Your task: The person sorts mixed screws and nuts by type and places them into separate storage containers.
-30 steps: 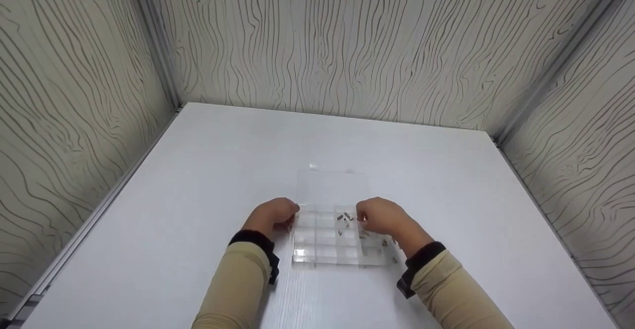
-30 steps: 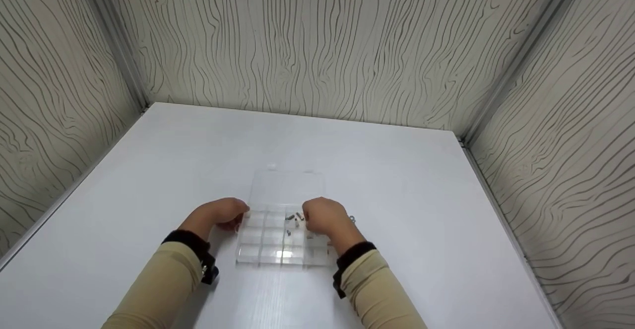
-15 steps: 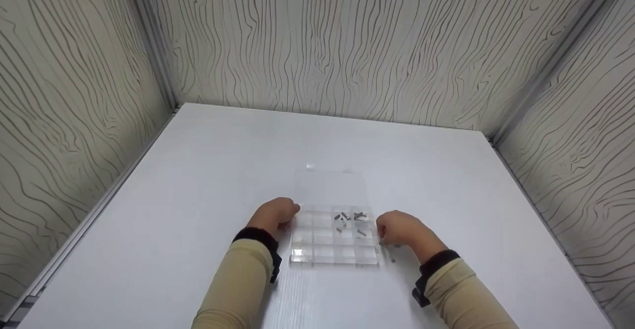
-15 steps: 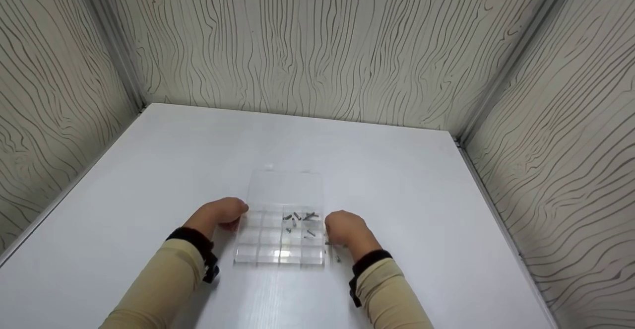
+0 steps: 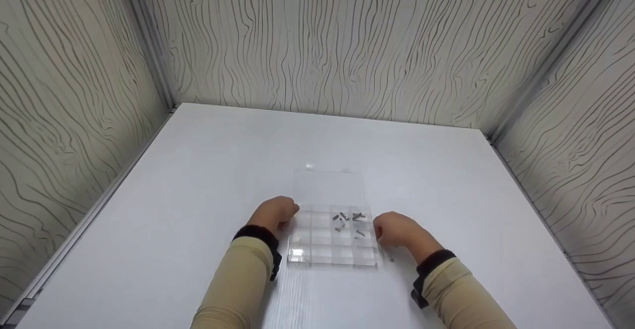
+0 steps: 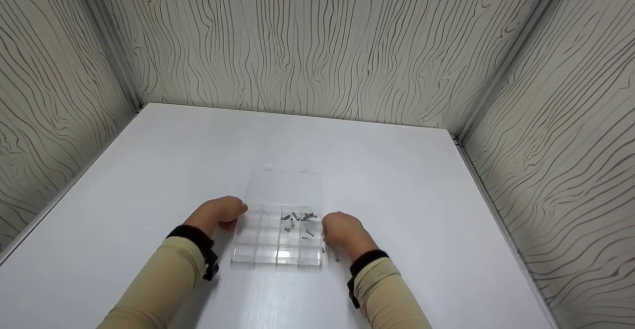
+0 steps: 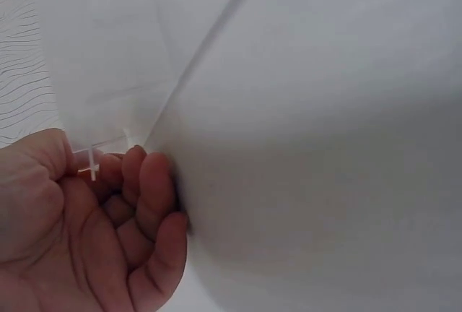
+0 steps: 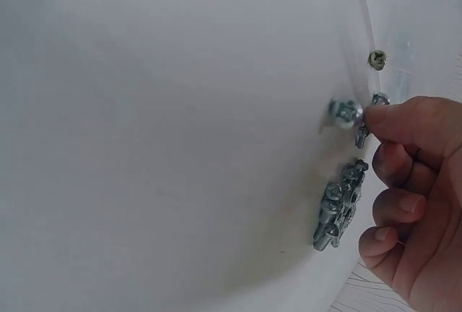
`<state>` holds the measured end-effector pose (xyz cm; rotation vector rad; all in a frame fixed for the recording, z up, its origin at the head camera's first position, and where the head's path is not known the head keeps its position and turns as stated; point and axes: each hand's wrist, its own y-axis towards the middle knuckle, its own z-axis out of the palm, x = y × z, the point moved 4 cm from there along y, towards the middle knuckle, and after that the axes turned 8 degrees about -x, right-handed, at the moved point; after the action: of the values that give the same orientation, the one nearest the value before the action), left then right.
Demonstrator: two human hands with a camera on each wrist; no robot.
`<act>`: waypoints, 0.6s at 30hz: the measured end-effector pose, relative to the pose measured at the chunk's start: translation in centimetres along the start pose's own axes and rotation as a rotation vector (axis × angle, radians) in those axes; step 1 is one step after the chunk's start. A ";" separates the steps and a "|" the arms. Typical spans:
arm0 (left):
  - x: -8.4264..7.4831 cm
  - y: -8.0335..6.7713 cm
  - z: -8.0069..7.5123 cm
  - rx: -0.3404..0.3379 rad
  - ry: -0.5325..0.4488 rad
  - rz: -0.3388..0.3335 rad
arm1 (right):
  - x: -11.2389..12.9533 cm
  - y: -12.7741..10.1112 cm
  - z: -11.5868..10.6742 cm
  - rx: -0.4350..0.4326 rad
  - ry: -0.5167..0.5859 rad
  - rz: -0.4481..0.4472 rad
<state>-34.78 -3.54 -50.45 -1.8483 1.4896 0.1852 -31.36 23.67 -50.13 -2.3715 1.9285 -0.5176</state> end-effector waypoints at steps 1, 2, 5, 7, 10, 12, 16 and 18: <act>0.0 -0.1 -0.1 0.002 -0.003 -0.003 | 0.0 0.0 -0.1 -0.003 -0.012 -0.007; 0.0 -0.1 -0.1 0.003 -0.003 0.000 | 0.1 0.0 -0.2 -0.003 -0.024 -0.011; 0.0 -0.2 -0.2 0.011 -0.012 -0.006 | 0.1 -0.1 -0.9 -0.008 -0.035 -0.005; 0.0 -0.2 -0.3 0.019 -0.019 -0.011 | 0.0 -0.2 -1.6 -0.018 -0.035 0.007; 0.0 -0.2 -0.2 0.021 -0.034 -0.018 | 0.0 -0.2 -2.7 -0.052 -0.044 0.013; 0.1 -0.2 -0.2 0.013 -0.049 -0.015 | 0.2 -0.1 -3.5 -0.085 -0.069 -0.003; 0.6 -0.2 -0.1 -0.009 -0.108 -0.032 | 1.1 0.1 -4.2 -0.129 -0.115 -0.055; 0.9 -0.2 -0.1 -0.018 -0.144 -0.046 | 1.8 0.2 -4.2 -0.135 -0.131 -0.080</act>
<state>-34.35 -4.26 -50.78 -1.8416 1.3499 0.3035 -32.41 22.64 -45.83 -2.5026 1.8749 -0.2354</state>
